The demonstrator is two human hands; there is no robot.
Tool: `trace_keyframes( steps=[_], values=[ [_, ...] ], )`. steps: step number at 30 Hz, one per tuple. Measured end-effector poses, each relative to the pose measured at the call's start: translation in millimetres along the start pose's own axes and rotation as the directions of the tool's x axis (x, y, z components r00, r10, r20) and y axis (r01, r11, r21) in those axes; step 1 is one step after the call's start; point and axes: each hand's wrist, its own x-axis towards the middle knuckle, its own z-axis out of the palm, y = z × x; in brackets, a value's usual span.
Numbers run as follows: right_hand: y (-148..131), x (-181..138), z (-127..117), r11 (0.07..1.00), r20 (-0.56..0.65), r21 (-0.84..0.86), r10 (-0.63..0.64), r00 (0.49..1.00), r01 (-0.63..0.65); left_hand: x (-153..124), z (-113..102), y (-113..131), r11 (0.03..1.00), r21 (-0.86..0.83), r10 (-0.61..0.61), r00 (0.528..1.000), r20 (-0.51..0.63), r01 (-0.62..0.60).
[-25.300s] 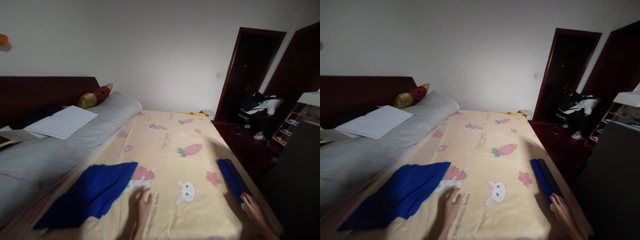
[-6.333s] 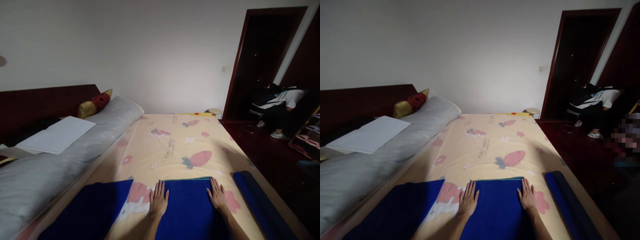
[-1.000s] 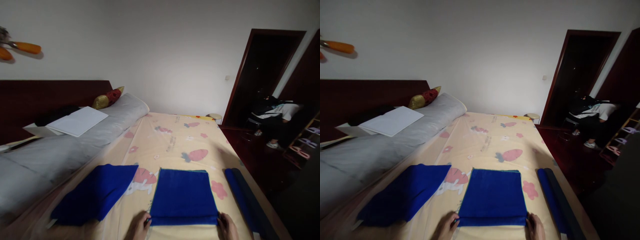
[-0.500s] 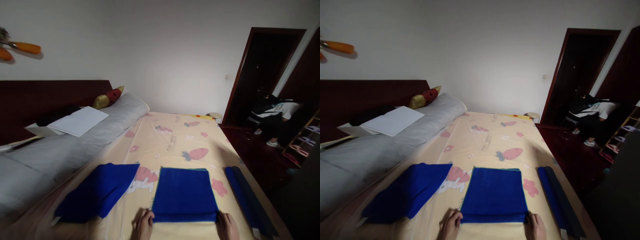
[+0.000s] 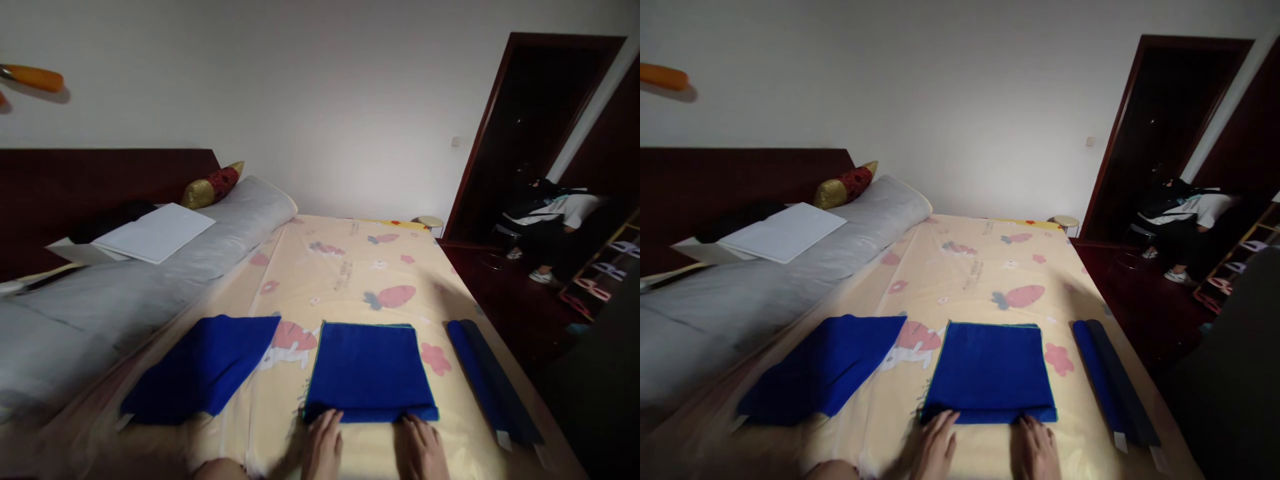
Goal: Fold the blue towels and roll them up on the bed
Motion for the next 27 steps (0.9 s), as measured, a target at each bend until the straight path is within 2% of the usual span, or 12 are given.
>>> trace_keyframes(
  steps=[2,3,4,6,9,12,14,16,22,27],
  values=[
    [-34,13,6,0.993,0.082,0.055,-0.11,0.991,0.105,-3,14,24,0.973,-0.085,0.218,0.976,0.032,-0.214],
    [-48,20,7,0.987,0.107,0.075,-0.148,0.983,0.14,-4,19,33,0.957,-0.111,0.274,0.96,0.05,-0.268],
    [-59,26,6,0.983,0.118,0.088,-0.172,0.978,0.162,-5,21,37,0.952,-0.123,0.292,0.953,0.076,-0.282],
    [-63,33,1,0.979,0.12,0.096,-0.188,0.975,0.177,-6,19,33,0.969,-0.113,0.236,0.961,0.142,-0.222],
    [-30,30,-14,0.991,0.133,0.075,-0.122,0.984,0.112,-7,-1,-4,0.998,-0.054,0.055,0.975,0.215,-0.045],
    [25,14,-31,0.999,0.156,0.044,-0.015,0.988,0.009,-10,-20,-47,0.991,0.028,-0.135,0.976,0.173,0.132],
    [54,3,-38,1.0,0.165,0.02,0.018,0.986,-0.021,-11,-25,-67,0.983,0.053,-0.183,0.977,0.112,0.178],
    [70,-4,-40,0.999,0.164,-0.019,0.042,0.986,-0.039,-12,-24,-76,0.986,0.051,-0.164,0.985,0.056,0.161],
    [68,0,-33,0.982,0.064,-0.158,0.111,0.992,-0.1,-9,-14,-77,0.992,0.088,-0.088,0.994,-0.071,0.094],
    [60,16,-37,0.983,-0.03,-0.12,0.134,0.99,-0.137,3,-19,-67,0.984,0.117,-0.119,0.982,-0.147,0.137]
  ],
)
